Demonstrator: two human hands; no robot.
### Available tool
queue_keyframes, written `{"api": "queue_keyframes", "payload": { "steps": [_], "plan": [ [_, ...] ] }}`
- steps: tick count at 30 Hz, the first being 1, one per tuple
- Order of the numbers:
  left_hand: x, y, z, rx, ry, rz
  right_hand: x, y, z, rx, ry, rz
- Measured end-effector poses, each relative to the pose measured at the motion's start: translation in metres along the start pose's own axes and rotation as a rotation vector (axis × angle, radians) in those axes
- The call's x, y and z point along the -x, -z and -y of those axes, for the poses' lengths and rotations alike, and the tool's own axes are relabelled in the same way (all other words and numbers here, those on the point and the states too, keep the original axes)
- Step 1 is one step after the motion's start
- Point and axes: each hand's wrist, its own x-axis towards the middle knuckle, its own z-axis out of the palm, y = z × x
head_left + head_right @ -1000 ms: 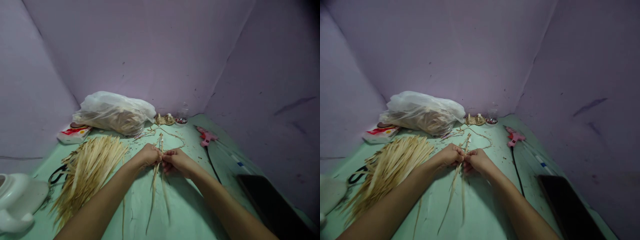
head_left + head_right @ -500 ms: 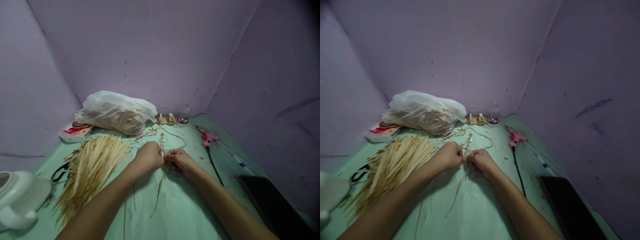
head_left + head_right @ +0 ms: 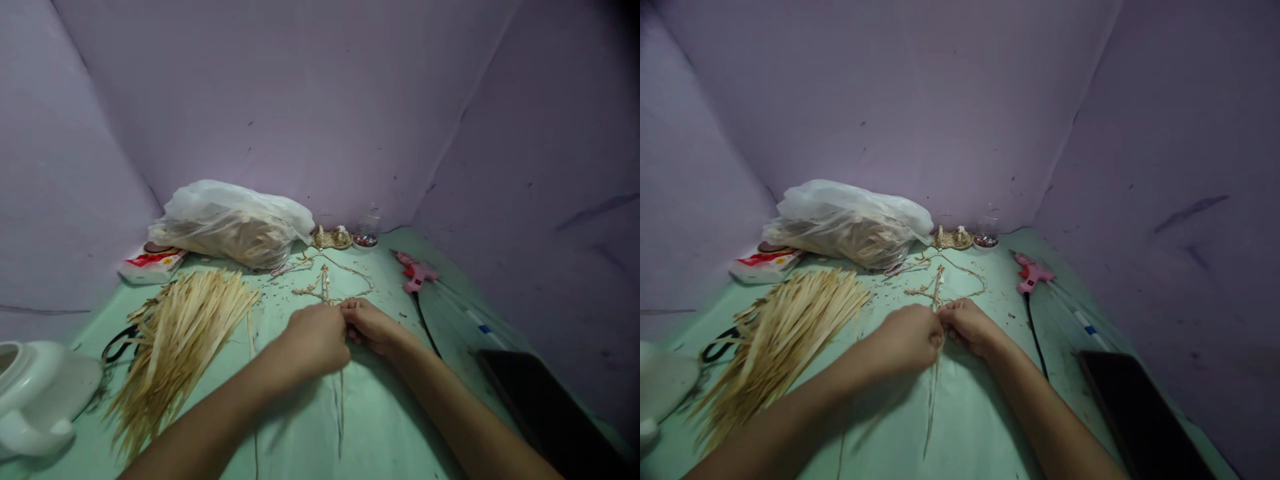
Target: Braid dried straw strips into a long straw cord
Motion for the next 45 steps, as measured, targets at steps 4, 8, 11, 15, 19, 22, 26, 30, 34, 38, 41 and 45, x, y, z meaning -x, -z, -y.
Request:
{"api": "queue_keyframes", "payload": {
  "steps": [4, 8, 11, 15, 19, 22, 26, 30, 34, 38, 41, 45],
  "plan": [
    [-0.016, 0.024, 0.021, 0.236, 0.152, -0.11, 0.001, 0.0, 0.002, -0.029, 0.01, 0.035],
    [-0.027, 0.017, 0.027, 0.574, 0.321, 0.027, 0.003, -0.002, 0.005, -0.018, 0.043, 0.039],
    [-0.029, 0.004, 0.023, 0.705, 0.328, 0.177, 0.004, -0.002, 0.007, 0.005, 0.09, 0.051],
    [-0.032, -0.004, 0.026, 0.729, 0.334, 0.192, 0.004, -0.001, 0.007, 0.096, 0.112, 0.02],
    [-0.039, -0.006, 0.037, 0.587, 0.276, 0.134, 0.005, 0.0, 0.009, 0.157, 0.107, -0.027],
    [-0.042, -0.002, 0.046, 0.458, 0.224, 0.115, 0.006, -0.001, 0.01, 0.119, 0.095, -0.039],
    [-0.038, 0.024, 0.059, 0.195, 0.185, 0.117, 0.004, -0.001, 0.008, 0.07, 0.075, -0.049],
    [-0.024, 0.063, 0.076, -0.212, 0.265, -0.164, 0.002, -0.001, 0.005, 0.079, 0.056, -0.038],
    [-0.008, 0.085, 0.092, -0.394, 0.336, -0.029, 0.001, -0.001, 0.004, 0.092, 0.05, -0.049],
    [-0.008, 0.078, 0.106, -0.391, 0.371, 0.124, 0.002, -0.001, 0.003, 0.093, 0.053, -0.044],
    [-0.016, 0.067, 0.112, -0.416, 0.408, 0.076, 0.002, -0.001, 0.002, 0.098, 0.051, -0.057],
    [-0.02, 0.063, 0.109, -0.425, 0.437, -0.012, 0.002, 0.0, 0.002, 0.091, 0.048, -0.06]
  ]
}}
